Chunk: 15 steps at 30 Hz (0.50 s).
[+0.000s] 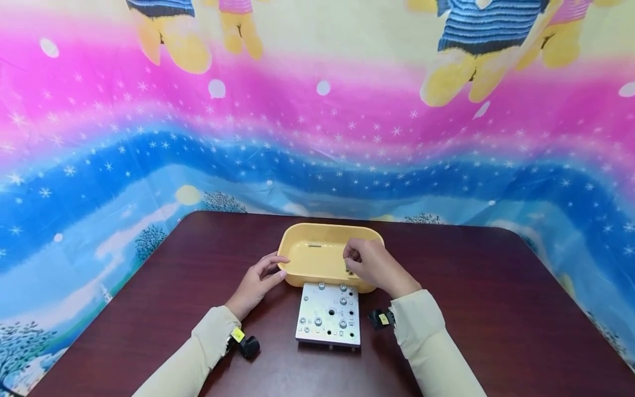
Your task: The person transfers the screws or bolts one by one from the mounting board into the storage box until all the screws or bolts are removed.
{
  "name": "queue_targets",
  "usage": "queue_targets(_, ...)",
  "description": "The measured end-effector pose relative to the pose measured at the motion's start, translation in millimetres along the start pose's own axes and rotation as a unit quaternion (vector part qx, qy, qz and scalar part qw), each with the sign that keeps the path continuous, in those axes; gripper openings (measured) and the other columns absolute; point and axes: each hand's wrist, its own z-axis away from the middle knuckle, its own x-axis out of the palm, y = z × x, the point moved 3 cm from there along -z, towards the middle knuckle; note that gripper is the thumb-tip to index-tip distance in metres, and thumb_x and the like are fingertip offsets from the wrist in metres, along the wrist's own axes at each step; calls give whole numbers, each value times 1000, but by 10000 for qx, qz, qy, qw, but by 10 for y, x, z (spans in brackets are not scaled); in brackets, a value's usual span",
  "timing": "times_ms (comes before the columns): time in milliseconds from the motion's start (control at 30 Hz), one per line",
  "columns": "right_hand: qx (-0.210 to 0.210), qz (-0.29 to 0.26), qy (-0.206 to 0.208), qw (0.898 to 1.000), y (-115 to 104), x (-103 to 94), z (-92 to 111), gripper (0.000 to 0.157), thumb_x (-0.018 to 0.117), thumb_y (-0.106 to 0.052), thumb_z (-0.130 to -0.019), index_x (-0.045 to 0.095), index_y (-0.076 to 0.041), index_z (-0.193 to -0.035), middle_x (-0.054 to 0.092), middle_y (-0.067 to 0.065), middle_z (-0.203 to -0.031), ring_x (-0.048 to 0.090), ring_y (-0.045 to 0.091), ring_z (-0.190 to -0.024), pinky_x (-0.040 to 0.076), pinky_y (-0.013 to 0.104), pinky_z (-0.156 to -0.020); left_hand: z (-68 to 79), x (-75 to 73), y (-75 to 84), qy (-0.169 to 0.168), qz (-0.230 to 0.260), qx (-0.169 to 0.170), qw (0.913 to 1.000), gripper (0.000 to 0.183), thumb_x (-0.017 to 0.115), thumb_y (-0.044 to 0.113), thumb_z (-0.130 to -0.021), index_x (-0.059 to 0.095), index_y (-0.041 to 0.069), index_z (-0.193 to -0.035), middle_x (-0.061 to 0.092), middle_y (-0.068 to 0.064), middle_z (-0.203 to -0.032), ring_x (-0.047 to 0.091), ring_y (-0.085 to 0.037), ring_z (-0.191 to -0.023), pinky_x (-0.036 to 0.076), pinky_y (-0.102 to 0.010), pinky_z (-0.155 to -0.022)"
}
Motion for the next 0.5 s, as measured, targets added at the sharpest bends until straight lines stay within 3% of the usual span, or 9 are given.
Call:
queue_targets(200,-21,-299,-98,9995,204,173,-127,4,63,-2,-89,66,-5,-89,65,3,-77,57,11,-69,51,28,-64,66,0,176,-123,-10,38,9999,32,64,14,-94,60,2,-123,36,-21,-148,39,-33,-135,40,-50,-104)
queue_targets(500,442,-306,-78,9985,367,274,-241,10,61,-3,-87,69,-6,-91,65,3,-77,55,14,-68,47,30,-66,79,-4,186,-181,67,7,9998,34,64,16,-94,60,1,-124,36,-20,-149,39,-30,-135,39,-49,-105)
